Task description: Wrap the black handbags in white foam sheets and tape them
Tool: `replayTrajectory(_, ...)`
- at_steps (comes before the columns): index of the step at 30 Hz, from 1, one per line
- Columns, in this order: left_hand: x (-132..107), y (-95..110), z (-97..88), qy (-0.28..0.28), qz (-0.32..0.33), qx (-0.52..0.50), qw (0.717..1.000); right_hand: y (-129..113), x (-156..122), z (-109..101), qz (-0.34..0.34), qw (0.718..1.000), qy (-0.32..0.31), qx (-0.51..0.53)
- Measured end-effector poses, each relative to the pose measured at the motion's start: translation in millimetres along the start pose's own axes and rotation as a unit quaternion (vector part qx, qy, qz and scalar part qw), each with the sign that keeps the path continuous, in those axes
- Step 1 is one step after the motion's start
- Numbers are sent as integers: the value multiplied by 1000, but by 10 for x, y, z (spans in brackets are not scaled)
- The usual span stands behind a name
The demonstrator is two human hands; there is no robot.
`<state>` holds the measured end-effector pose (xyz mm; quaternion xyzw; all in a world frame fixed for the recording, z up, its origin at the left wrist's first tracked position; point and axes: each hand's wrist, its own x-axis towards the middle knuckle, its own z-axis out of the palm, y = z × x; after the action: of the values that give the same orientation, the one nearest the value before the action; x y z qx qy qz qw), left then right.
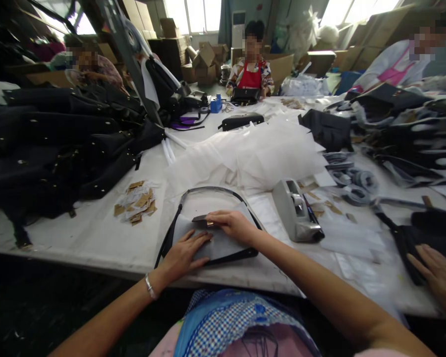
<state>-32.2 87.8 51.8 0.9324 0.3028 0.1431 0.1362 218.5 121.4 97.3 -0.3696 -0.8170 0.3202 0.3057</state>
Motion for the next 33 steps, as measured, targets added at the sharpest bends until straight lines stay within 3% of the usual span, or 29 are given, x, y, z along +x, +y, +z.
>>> replayTrajectory(6,-58,15,30,44,1,17,999,114,-325,251,-45,985,-123,-112)
replayTrajectory(11,-122,107,117,97,-9,58,994,189,-346,333,-40,978,-137,-152)
replayTrajectory(14,-165,195,228,100,26,64,993,182,-340,335,-39,977,-145,-152)
replayTrajectory(19,-197,312,347,95,34,51,994,160,-258,289,-51,968,-150,-192)
replayTrajectory(25,-154,415,254,102,18,27,994,142,-31,182,-118,943,-196,-242)
replayTrajectory(33,-204,294,406,140,41,57,988,191,185,123,-167,910,-253,-284)
